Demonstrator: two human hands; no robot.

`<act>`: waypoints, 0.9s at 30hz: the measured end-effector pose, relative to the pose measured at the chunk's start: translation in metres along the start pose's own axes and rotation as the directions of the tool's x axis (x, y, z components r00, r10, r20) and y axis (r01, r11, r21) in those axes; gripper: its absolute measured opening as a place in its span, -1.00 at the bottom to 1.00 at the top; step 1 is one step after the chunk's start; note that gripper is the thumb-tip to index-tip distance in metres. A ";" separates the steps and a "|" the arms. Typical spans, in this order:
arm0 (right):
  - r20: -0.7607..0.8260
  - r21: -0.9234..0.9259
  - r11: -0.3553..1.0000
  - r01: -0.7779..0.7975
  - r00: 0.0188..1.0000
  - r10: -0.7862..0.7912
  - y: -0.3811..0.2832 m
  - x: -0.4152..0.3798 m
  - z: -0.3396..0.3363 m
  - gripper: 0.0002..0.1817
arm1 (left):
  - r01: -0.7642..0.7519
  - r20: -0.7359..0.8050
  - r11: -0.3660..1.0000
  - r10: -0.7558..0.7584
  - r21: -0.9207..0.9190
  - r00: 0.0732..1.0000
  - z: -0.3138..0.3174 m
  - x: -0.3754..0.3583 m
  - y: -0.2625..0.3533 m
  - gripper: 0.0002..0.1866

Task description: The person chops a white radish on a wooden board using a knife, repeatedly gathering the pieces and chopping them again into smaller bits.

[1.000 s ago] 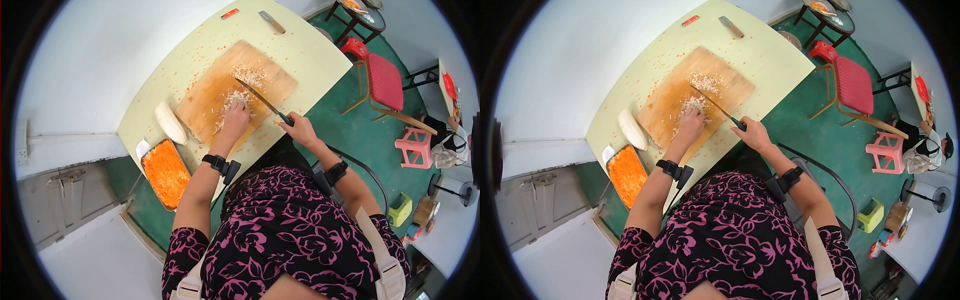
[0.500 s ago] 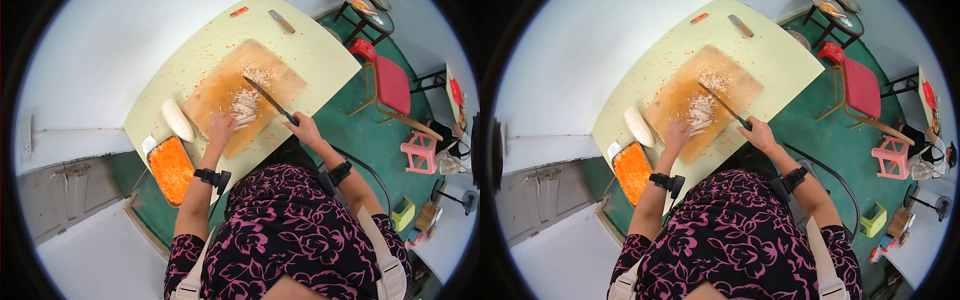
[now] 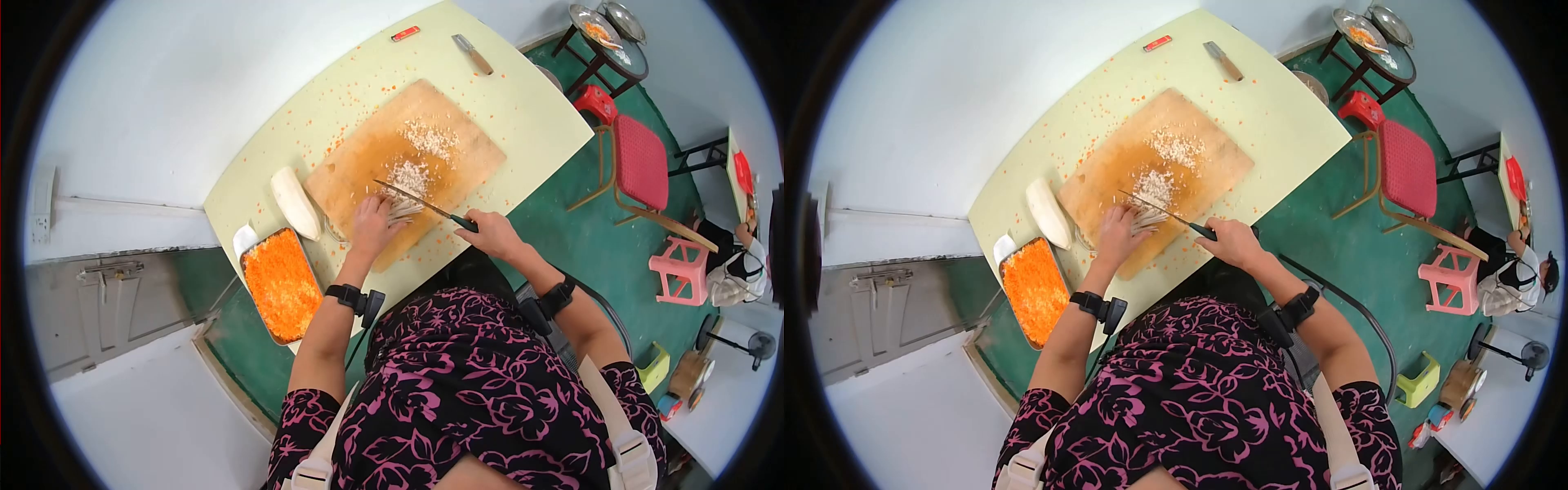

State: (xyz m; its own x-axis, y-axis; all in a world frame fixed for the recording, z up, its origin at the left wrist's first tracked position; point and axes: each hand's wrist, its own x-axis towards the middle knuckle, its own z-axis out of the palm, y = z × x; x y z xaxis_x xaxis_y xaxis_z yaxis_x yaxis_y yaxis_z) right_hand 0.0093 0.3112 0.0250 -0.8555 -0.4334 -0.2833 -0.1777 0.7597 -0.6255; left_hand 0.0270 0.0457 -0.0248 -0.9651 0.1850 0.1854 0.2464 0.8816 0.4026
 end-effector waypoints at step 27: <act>0.011 0.003 0.999 -0.041 0.999 0.041 0.001 0.018 0.002 -0.60 | 0.050 -0.137 0.997 -0.058 -0.055 0.989 0.019 0.027 -0.001 -0.92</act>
State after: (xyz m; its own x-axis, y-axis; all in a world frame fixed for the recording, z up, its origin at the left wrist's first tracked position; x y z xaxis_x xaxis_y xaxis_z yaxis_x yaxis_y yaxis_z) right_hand -0.0054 0.3035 0.0179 -0.8564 -0.4077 -0.3167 -0.1412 0.7751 -0.6159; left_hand -0.0004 0.0579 -0.0369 -0.9563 0.0725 0.2834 0.2020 0.8643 0.4606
